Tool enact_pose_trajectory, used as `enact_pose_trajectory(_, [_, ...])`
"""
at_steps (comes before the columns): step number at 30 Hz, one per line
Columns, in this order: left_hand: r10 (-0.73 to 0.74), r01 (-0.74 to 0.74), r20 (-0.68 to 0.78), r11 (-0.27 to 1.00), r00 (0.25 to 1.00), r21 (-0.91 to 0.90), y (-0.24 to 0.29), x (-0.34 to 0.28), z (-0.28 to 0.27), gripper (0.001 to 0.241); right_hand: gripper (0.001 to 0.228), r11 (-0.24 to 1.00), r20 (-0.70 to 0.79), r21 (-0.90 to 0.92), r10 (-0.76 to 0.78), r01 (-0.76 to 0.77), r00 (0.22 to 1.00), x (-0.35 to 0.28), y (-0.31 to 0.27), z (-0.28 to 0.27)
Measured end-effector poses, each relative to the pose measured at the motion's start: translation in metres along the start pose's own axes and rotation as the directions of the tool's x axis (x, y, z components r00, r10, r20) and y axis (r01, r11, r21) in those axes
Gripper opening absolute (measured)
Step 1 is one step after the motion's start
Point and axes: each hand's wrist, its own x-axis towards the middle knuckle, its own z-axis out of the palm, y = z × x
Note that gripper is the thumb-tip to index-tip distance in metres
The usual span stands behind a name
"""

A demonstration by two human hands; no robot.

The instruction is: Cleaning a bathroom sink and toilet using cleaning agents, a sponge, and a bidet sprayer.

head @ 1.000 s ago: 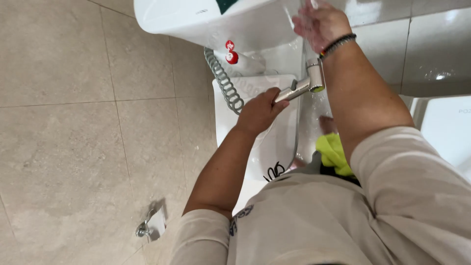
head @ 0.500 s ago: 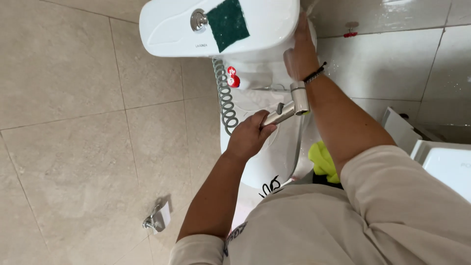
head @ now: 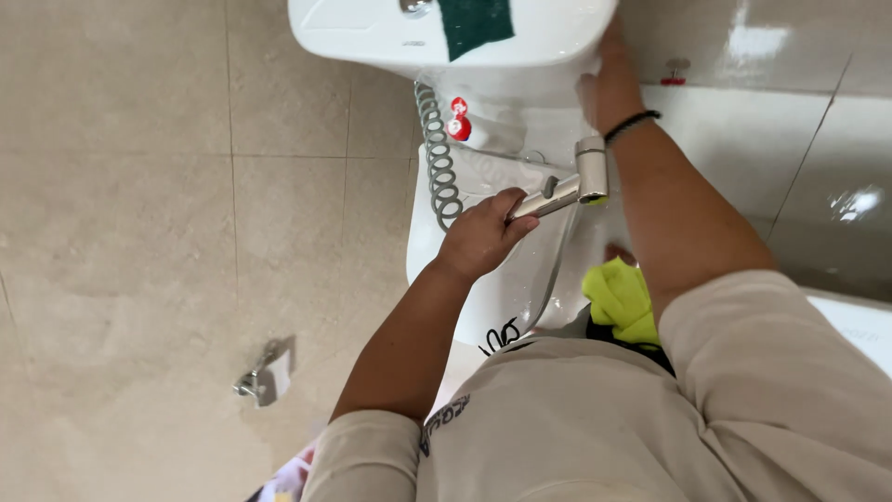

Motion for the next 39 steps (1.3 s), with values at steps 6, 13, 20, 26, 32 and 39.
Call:
enact_pose_trajectory(6, [0.045, -0.045, 0.030, 0.999, 0.999, 0.001, -0.008, -0.008, -0.002, 0.054, 0.041, 0.465, 0.112, 0.822, 0.433, -0.328, 0.895, -0.047, -0.050, -0.037])
enact_pose_trajectory(13, [0.045, -0.045, -0.005, 0.998, 0.999, -0.036, -0.013, 0.003, 0.001, 0.058, 0.038, 0.566, 0.196, 0.768, 0.236, -0.299, 0.952, -0.060, -0.069, -0.073])
enact_pose_trajectory(20, [0.014, -0.016, -0.079, 0.999, 0.997, -0.035, -0.022, 0.010, -0.003, 0.059, 0.056, 0.663, 0.678, -0.379, -0.276, 0.646, 0.681, -0.096, -0.179, -0.092])
enact_pose_trajectory(26, [0.031, -0.027, -0.079, 0.998, 0.996, 0.059, -0.029, -0.004, -0.002, 0.057, 0.058, 0.410, 0.802, -0.569, 0.085, 0.713, 0.591, -0.086, -0.188, -0.074])
enact_pose_trajectory(32, [-0.012, 0.012, -0.065, 1.000, 0.998, 0.009, -0.035, -0.003, 0.019, 0.058, 0.074, 0.538, 0.867, -0.435, 0.032, 0.722, 0.498, -0.099, -0.151, -0.059])
enact_pose_trajectory(39, [-0.036, 0.036, -0.030, 0.999, 0.999, -0.003, -0.036, -0.020, 0.009, 0.057, 0.073, 0.584, 0.886, -0.387, 0.020, 0.714, 0.463, -0.115, -0.165, -0.045])
